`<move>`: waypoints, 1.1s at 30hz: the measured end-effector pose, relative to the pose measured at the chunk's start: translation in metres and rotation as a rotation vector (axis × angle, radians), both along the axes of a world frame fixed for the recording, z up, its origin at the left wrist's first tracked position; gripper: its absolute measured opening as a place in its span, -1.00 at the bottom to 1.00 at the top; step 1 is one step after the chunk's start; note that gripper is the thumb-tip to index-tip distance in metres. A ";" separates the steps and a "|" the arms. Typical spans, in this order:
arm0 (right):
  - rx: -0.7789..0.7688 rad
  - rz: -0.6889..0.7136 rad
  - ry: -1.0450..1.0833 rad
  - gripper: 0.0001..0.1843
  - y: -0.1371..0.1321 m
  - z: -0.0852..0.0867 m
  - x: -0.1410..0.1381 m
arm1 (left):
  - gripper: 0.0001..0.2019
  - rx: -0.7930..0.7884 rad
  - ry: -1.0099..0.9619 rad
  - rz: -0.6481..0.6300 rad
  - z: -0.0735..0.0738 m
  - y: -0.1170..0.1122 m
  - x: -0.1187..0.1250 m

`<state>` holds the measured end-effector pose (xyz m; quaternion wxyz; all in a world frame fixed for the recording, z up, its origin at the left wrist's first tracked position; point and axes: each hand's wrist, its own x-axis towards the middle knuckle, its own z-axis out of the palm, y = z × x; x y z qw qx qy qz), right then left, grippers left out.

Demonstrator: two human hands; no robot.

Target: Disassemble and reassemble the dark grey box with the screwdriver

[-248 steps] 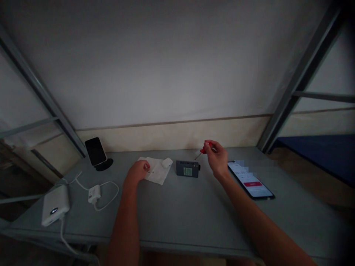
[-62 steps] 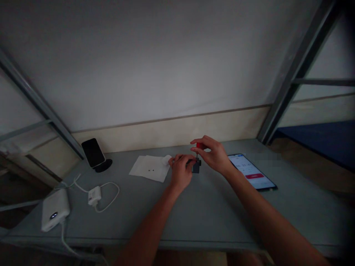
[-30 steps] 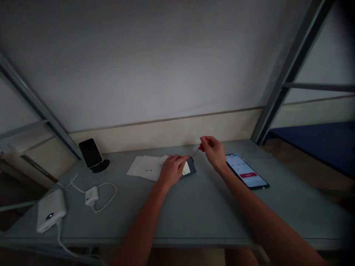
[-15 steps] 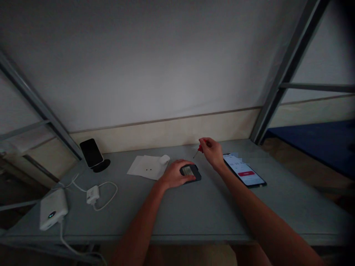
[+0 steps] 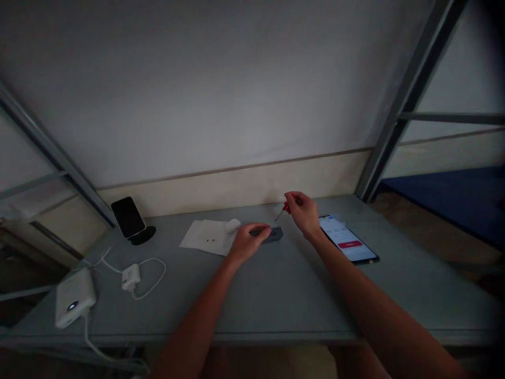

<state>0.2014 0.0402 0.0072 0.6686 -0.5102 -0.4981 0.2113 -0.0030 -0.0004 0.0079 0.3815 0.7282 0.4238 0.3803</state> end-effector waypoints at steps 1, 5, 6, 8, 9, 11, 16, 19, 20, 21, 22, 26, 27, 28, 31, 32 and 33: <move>-0.001 0.004 -0.001 -0.43 -0.001 0.001 -0.001 | -0.72 0.010 -0.030 0.055 -0.001 0.003 0.000; 0.012 0.040 0.007 -0.42 -0.005 0.003 -0.008 | -0.69 0.024 -0.162 0.124 -0.008 0.010 -0.002; 0.018 0.040 0.019 -0.42 -0.006 0.003 -0.012 | -0.66 0.016 -0.183 0.107 -0.010 0.010 -0.002; 0.030 0.023 0.044 -0.42 -0.008 0.001 -0.020 | -0.60 0.002 -0.197 0.069 -0.015 0.009 -0.001; 0.037 0.014 0.053 -0.43 -0.009 0.000 -0.024 | -0.58 -0.001 -0.186 0.051 -0.017 0.008 0.000; 0.045 0.024 0.055 -0.45 -0.010 -0.005 -0.032 | -0.55 0.007 -0.141 0.025 -0.019 0.006 0.003; 0.040 -0.016 0.027 -0.49 -0.011 -0.007 -0.036 | -0.65 0.382 0.032 0.262 0.006 0.010 -0.018; 0.059 -0.087 0.011 -0.52 -0.011 -0.004 -0.030 | -0.83 0.522 0.333 0.465 0.030 0.017 -0.061; 0.069 -0.105 0.005 -0.53 -0.011 -0.004 -0.028 | -0.85 0.456 0.467 0.469 0.035 0.018 -0.078; 0.078 -0.120 0.001 -0.54 -0.010 -0.003 -0.027 | -0.88 0.357 0.603 0.445 0.038 0.020 -0.095; 0.084 -0.131 -0.002 -0.55 -0.010 -0.003 -0.026 | -0.89 0.268 0.711 0.420 0.039 0.020 -0.111; 0.102 -0.135 -0.012 -0.57 -0.008 -0.004 -0.029 | -0.85 0.048 0.866 0.315 0.032 0.021 -0.148; 0.107 -0.130 -0.020 -0.58 -0.008 -0.004 -0.030 | -0.84 0.019 0.881 0.287 0.030 0.021 -0.150; 0.112 -0.125 -0.030 -0.59 -0.009 -0.003 -0.031 | -0.83 0.005 0.895 0.266 0.028 0.021 -0.151; 0.123 -0.119 -0.046 -0.63 -0.012 -0.001 -0.034 | -0.84 0.053 0.950 0.261 0.026 0.022 -0.146; 0.126 -0.118 -0.044 -0.64 -0.013 0.000 -0.034 | -0.84 0.086 0.967 0.268 0.026 0.023 -0.144; 0.127 -0.116 -0.042 -0.64 -0.015 0.002 -0.034 | -0.84 0.117 0.983 0.272 0.025 0.024 -0.142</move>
